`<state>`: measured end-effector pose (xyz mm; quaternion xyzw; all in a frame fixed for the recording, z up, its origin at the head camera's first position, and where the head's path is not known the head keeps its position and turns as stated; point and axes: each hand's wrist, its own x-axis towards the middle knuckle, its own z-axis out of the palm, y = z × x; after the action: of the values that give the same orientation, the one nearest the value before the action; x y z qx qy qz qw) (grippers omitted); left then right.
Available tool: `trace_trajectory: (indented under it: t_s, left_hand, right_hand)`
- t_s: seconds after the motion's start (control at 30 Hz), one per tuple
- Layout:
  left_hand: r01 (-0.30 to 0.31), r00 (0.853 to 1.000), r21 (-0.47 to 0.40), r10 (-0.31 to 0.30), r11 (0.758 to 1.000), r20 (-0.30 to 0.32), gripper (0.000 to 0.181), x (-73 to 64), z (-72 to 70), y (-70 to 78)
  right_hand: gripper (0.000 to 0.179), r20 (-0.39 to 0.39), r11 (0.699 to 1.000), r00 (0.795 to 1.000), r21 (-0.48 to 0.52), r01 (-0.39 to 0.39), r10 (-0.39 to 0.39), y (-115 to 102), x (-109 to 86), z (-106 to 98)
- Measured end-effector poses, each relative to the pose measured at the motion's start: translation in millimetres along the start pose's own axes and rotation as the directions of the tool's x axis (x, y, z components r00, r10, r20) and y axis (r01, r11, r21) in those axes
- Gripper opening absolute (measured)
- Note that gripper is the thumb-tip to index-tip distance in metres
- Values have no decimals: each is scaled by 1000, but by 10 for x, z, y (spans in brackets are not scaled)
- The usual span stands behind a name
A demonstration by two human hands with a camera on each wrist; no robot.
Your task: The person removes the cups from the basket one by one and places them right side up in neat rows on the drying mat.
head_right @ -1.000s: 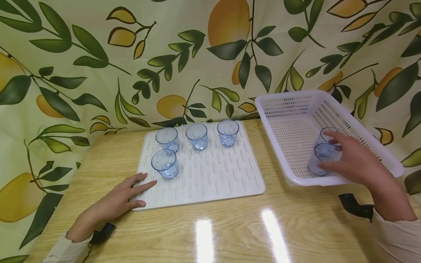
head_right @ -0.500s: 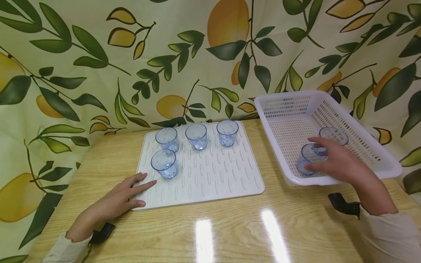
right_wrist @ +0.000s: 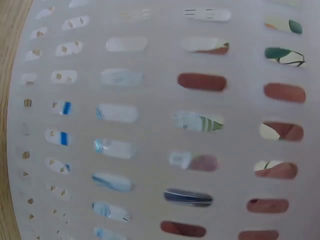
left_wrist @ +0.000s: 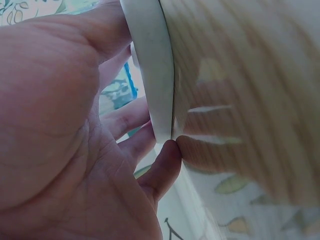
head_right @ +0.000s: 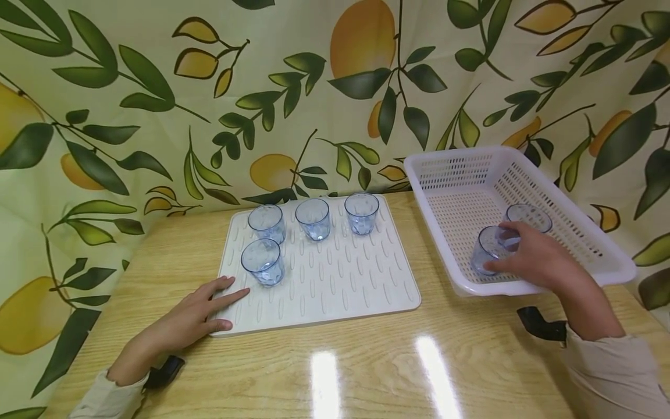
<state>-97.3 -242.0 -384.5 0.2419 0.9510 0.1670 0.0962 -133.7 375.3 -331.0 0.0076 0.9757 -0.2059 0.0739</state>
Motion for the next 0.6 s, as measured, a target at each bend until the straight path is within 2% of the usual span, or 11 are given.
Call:
trace_trajectory:
  t_s: [0.17,0.47,0.6]
  left_hand:
    - [13,1000,-3,-13,1000,4,64,-2,-11,-3]
    - [-11,1000,17,11,1000,-16,64,5,14,-14]
    - [-7,1000,11,7,1000,-15,64,3,16,-18]
  right_hand:
    - [106,-13,1000,1000,12,-7,7,-20,-10,-16]
    - [108,-47,1000,999,28,-13,15,-29,-2,-8]
    - [109,-87,999,996,41,-23,27,-35,-6,2]
